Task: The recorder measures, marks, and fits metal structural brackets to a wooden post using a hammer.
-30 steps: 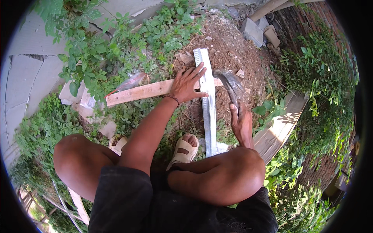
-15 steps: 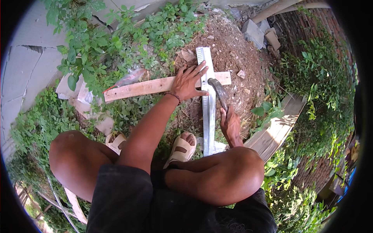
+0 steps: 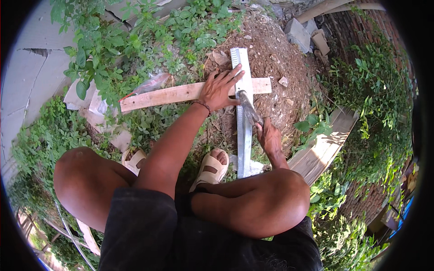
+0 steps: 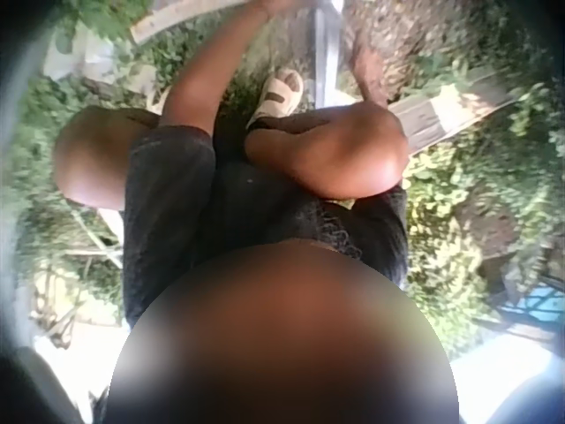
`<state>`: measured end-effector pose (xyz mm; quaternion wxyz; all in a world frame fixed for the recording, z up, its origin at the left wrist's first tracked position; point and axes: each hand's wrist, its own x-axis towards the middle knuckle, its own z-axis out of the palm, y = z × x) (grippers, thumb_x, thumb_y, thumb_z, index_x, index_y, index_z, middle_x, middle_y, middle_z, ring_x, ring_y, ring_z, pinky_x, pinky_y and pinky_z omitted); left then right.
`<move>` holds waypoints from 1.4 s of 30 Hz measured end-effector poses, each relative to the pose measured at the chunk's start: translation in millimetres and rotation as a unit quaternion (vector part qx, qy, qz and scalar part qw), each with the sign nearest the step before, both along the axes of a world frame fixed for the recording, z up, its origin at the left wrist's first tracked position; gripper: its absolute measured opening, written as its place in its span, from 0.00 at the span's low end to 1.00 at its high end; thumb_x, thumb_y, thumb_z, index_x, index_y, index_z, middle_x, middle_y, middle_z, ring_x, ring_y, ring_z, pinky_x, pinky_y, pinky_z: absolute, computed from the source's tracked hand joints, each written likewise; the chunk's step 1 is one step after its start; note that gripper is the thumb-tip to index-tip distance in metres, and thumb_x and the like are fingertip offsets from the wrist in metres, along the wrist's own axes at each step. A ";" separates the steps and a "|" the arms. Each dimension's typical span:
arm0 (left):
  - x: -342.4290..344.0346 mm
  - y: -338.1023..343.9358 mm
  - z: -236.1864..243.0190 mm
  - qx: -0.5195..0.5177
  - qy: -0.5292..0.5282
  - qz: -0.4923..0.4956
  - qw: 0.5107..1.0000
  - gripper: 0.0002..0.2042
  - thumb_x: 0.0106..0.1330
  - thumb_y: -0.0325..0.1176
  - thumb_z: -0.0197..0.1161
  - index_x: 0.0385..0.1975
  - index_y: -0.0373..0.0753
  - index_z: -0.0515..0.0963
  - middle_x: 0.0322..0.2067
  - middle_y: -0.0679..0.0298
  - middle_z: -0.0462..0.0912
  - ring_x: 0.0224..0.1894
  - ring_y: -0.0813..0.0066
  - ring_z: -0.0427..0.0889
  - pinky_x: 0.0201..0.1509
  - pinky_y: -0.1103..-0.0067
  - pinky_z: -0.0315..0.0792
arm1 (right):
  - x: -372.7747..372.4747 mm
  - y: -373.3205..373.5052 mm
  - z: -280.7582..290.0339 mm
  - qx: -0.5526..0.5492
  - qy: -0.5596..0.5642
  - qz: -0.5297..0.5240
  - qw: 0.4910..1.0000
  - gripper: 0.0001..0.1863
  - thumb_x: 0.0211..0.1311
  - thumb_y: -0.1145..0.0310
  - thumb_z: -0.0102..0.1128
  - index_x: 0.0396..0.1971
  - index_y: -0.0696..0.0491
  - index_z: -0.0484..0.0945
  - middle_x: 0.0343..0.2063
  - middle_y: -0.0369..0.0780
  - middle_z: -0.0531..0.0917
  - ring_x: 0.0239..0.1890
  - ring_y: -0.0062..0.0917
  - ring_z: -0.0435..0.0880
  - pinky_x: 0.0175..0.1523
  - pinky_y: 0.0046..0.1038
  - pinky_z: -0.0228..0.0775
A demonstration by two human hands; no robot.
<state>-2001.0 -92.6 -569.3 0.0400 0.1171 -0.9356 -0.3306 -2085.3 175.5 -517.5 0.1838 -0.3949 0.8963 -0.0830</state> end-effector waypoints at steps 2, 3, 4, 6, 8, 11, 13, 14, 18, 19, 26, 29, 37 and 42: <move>-6.6 -1.2 -2.9 0.004 0.008 0.006 1.000 0.55 0.49 0.53 0.77 0.77 0.55 0.50 0.78 0.73 0.46 0.72 0.62 0.63 0.77 0.58 0.52 | -8.2 1.5 -1.8 0.027 -0.002 0.012 1.000 0.15 0.71 0.59 0.57 0.39 0.56 0.69 0.24 0.52 0.82 0.25 0.51 0.83 0.31 0.47 0.74; -6.6 0.9 -1.8 -0.002 0.006 0.000 1.000 0.55 0.49 0.53 0.77 0.77 0.55 0.50 0.78 0.73 0.46 0.72 0.63 0.63 0.77 0.58 0.52 | -3.4 4.8 4.2 -0.011 0.010 0.018 1.000 0.15 0.71 0.58 0.57 0.37 0.55 0.68 0.25 0.53 0.82 0.25 0.51 0.83 0.31 0.47 0.75; -5.7 2.5 -0.7 -0.009 0.004 -0.005 1.000 0.55 0.49 0.53 0.77 0.77 0.55 0.50 0.78 0.73 0.47 0.72 0.63 0.64 0.77 0.58 0.52 | 0.3 7.5 7.4 -0.050 0.021 0.023 0.998 0.16 0.72 0.57 0.57 0.36 0.55 0.67 0.26 0.54 0.82 0.26 0.51 0.83 0.31 0.47 0.75; -3.9 3.3 -1.9 -0.009 -0.003 -0.004 1.000 0.54 0.50 0.53 0.76 0.77 0.55 0.51 0.78 0.72 0.47 0.72 0.63 0.64 0.77 0.57 0.52 | 0.4 9.9 2.5 -0.033 0.023 0.021 0.999 0.16 0.70 0.58 0.58 0.38 0.55 0.69 0.28 0.53 0.83 0.27 0.50 0.83 0.32 0.46 0.75; -3.3 2.5 -5.9 -0.012 0.022 0.003 1.000 0.54 0.50 0.53 0.76 0.77 0.55 0.51 0.78 0.72 0.47 0.72 0.63 0.63 0.77 0.57 0.52 | -7.0 8.9 -8.9 0.010 0.009 0.036 0.999 0.15 0.66 0.63 0.61 0.41 0.56 0.68 0.24 0.54 0.81 0.25 0.53 0.81 0.32 0.48 0.74; -8.3 2.1 -4.0 -0.020 0.007 0.000 1.000 0.54 0.51 0.55 0.75 0.77 0.55 0.50 0.78 0.72 0.47 0.72 0.63 0.63 0.77 0.57 0.51 | -6.0 13.3 -7.7 -0.017 0.011 0.024 1.000 0.14 0.68 0.60 0.59 0.39 0.55 0.69 0.26 0.53 0.82 0.26 0.51 0.82 0.33 0.47 0.75; -7.9 5.6 -7.5 -0.037 -0.004 -0.010 0.999 0.54 0.53 0.64 0.70 0.78 0.54 0.49 0.78 0.72 0.44 0.73 0.64 0.62 0.77 0.55 0.50 | -1.4 18.5 -4.2 -0.083 0.040 0.040 0.995 0.14 0.70 0.58 0.57 0.36 0.54 0.69 0.27 0.52 0.82 0.25 0.49 0.83 0.34 0.46 0.76; -5.3 4.2 -9.5 -0.036 -0.005 -0.011 0.999 0.54 0.53 0.64 0.70 0.78 0.54 0.49 0.78 0.72 0.44 0.73 0.64 0.62 0.77 0.55 0.50 | -1.2 17.7 -9.4 -0.082 0.038 0.040 0.995 0.14 0.70 0.58 0.57 0.36 0.54 0.69 0.27 0.52 0.82 0.25 0.49 0.83 0.34 0.46 0.76; -3.7 3.9 -11.2 -0.036 0.001 -0.002 0.999 0.53 0.54 0.68 0.66 0.77 0.53 0.50 0.78 0.72 0.46 0.72 0.62 0.63 0.77 0.56 0.49 | -5.6 21.8 -16.2 0.036 0.016 0.008 0.999 0.14 0.64 0.64 0.63 0.40 0.56 0.70 0.25 0.50 0.82 0.26 0.47 0.83 0.34 0.45 0.76; -5.2 6.0 -10.6 -0.037 0.015 -0.001 0.999 0.53 0.54 0.69 0.65 0.77 0.53 0.50 0.78 0.72 0.46 0.72 0.63 0.63 0.77 0.56 0.50 | -6.1 27.7 -12.6 -0.002 0.017 0.005 1.000 0.15 0.64 0.64 0.62 0.42 0.56 0.69 0.25 0.51 0.82 0.27 0.50 0.83 0.34 0.47 0.75; -12.4 3.2 -14.8 -0.047 0.022 0.007 0.999 0.53 0.54 0.72 0.62 0.77 0.54 0.50 0.78 0.72 0.46 0.72 0.60 0.63 0.77 0.55 0.49 | -16.7 31.8 -21.9 -0.002 0.024 0.013 1.000 0.12 0.61 0.71 0.60 0.41 0.57 0.68 0.25 0.53 0.81 0.27 0.53 0.81 0.34 0.48 0.74; -3.6 5.0 -12.4 -0.062 0.008 -0.002 0.998 0.52 0.56 0.73 0.59 0.78 0.54 0.49 0.78 0.72 0.45 0.73 0.59 0.62 0.77 0.55 0.49 | -2.4 34.3 -18.6 -0.079 0.043 0.016 0.996 0.13 0.62 0.70 0.59 0.41 0.57 0.68 0.25 0.54 0.80 0.26 0.53 0.81 0.32 0.48 0.73; -3.3 5.1 -12.1 -0.066 0.001 0.001 0.998 0.53 0.54 0.73 0.61 0.77 0.55 0.49 0.78 0.73 0.44 0.73 0.60 0.61 0.77 0.56 0.48 | -1.5 -33.1 51.4 -0.020 -0.007 -0.040 0.999 0.12 0.73 0.62 0.55 0.37 0.56 0.68 0.18 0.56 0.79 0.22 0.56 0.79 0.26 0.50 0.68; -7.7 12.5 -12.1 -0.061 0.002 0.000 0.998 0.54 0.54 0.74 0.60 0.78 0.56 0.47 0.78 0.73 0.44 0.73 0.61 0.61 0.78 0.56 0.48 | -12.0 -47.2 62.9 0.045 -0.025 -0.037 0.998 0.15 0.74 0.59 0.54 0.36 0.56 0.68 0.19 0.55 0.79 0.22 0.56 0.80 0.27 0.50 0.68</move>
